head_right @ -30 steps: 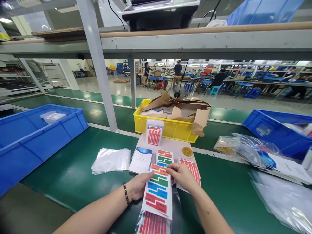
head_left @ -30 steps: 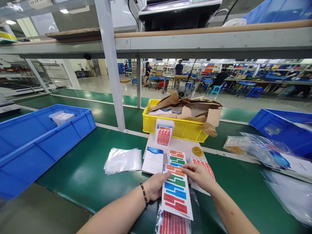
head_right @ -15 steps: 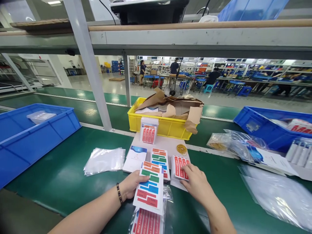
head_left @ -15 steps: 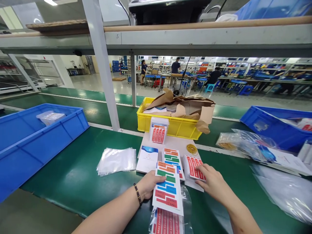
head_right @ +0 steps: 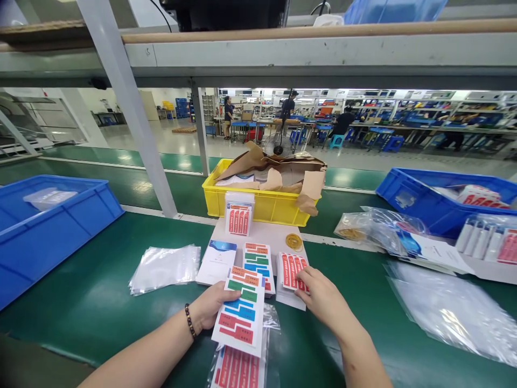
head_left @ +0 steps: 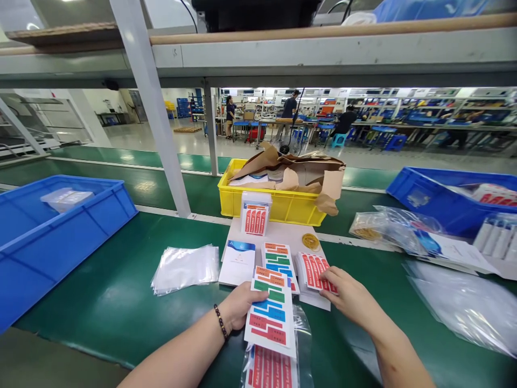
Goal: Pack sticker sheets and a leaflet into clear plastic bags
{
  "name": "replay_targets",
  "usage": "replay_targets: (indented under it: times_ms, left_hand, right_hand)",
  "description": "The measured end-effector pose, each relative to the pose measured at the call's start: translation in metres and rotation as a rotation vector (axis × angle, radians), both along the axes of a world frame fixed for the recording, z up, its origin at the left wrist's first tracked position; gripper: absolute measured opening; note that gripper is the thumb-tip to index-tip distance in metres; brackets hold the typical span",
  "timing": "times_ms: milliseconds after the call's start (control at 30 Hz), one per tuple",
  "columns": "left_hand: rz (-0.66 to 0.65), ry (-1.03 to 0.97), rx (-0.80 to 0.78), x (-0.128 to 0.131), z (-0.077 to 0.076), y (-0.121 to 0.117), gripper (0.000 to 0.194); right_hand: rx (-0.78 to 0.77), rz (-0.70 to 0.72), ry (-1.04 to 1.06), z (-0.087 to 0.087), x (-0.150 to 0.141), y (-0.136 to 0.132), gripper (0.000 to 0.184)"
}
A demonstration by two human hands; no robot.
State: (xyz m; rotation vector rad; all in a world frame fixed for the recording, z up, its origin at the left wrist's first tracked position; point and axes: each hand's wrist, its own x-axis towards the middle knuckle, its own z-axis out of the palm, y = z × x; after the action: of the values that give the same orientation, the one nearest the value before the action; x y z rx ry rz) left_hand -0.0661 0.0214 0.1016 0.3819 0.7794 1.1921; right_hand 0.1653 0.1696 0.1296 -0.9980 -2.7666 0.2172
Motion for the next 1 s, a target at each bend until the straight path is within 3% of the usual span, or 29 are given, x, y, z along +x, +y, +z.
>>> replay_targets:
  times_ms: [333,633,767,1000]
  left_hand:
    - [-0.031,-0.027,0.002,0.0,0.006,0.0,0.043]
    - [-0.014,-0.004,-0.016,-0.001,0.003,-0.001,0.04]
    - [-0.013,0.001,-0.015,0.0,0.005,-0.002,0.041]
    - [-0.033,-0.005,0.012,-0.001,0.006,-0.002,0.043]
  right_hand:
    - [0.008,0.034,0.033,-0.004,0.005,0.006,0.021]
    - [0.321,0.094,0.114,-0.008,-0.004,-0.001,0.024]
    - [0.27,0.124,0.022,-0.011,-0.011,-0.004,0.023]
    - [0.102,0.097,0.059,-0.008,-0.005,0.001,0.022]
